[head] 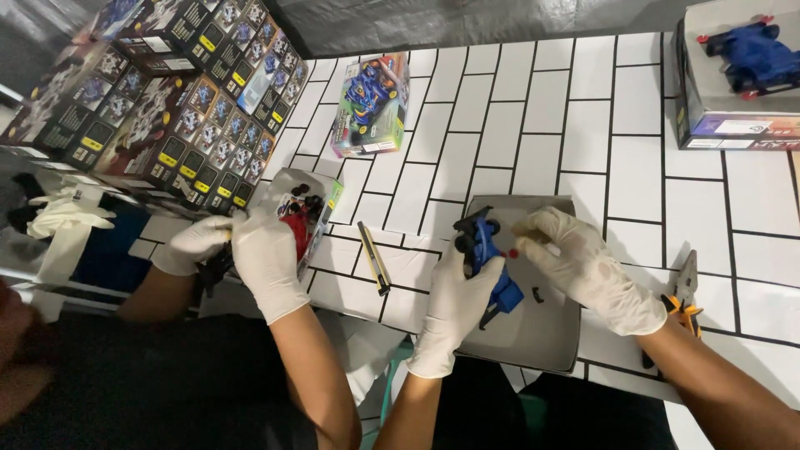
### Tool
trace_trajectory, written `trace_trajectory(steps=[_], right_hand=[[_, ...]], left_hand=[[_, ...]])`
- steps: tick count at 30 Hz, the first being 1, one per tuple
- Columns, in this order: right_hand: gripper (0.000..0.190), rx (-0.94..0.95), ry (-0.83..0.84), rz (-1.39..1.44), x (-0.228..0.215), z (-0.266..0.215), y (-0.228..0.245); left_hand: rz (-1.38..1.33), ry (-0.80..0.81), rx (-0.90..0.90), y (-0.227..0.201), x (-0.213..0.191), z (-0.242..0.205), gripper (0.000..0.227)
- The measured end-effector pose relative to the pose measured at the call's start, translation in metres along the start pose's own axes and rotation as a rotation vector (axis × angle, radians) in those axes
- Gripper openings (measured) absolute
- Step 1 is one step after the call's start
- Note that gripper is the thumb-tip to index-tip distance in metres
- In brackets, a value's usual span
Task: The person assembles small toy cars on a white tiled table. They use pliers to remove parts from a red toy car and place them into a box. They then pick up a blue toy car, remove parts from it, and place them into the same box. The person handles the toy car boxes and the disassembled parts throughout the process.
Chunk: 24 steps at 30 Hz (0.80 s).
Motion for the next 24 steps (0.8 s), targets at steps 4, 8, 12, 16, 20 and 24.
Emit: trace_trajectory(steps=[4,8,12,16,20,24], right_hand=[[0.034,0.075,0.180,0.066,0.011,-0.018,0.012],[0.058,-0.013,0.206,-0.056,0.019,-0.014,0.013],[0.048,0.009,0.228,-0.036,0.013,-0.011,0.021],[0.043,0.127,0.245,0.127,-0.008,-0.016,0.045],[0.035,0.183,0.174,0.028,-0.007,-0.006,0.018],[0.030,0.199,0.130,-0.064,0.000,-0.006,0.014]], left_hand=[[-0.004,-0.058,0.084,0.004,0.000,0.001,0.032],[-0.073,-0.082,0.118,-0.001,0.000,-0.003,0.032],[-0.139,-0.101,0.187,-0.009,-0.006,-0.001,0.028],[-0.310,-0.205,0.102,0.041,0.005,0.020,0.029],[-0.406,-0.333,0.067,0.045,-0.012,0.021,0.032],[-0.473,-0.424,0.074,0.046,-0.026,0.025,0.033]])
Point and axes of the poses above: each hand's wrist, its own z-axis towards the middle knuckle, its own x-axis out of the palm, y = z × x, the point moved 6 cm from there along z, towards the middle knuckle, and after that the axes turned 8 degrees about -y, right-handed, at the moved point
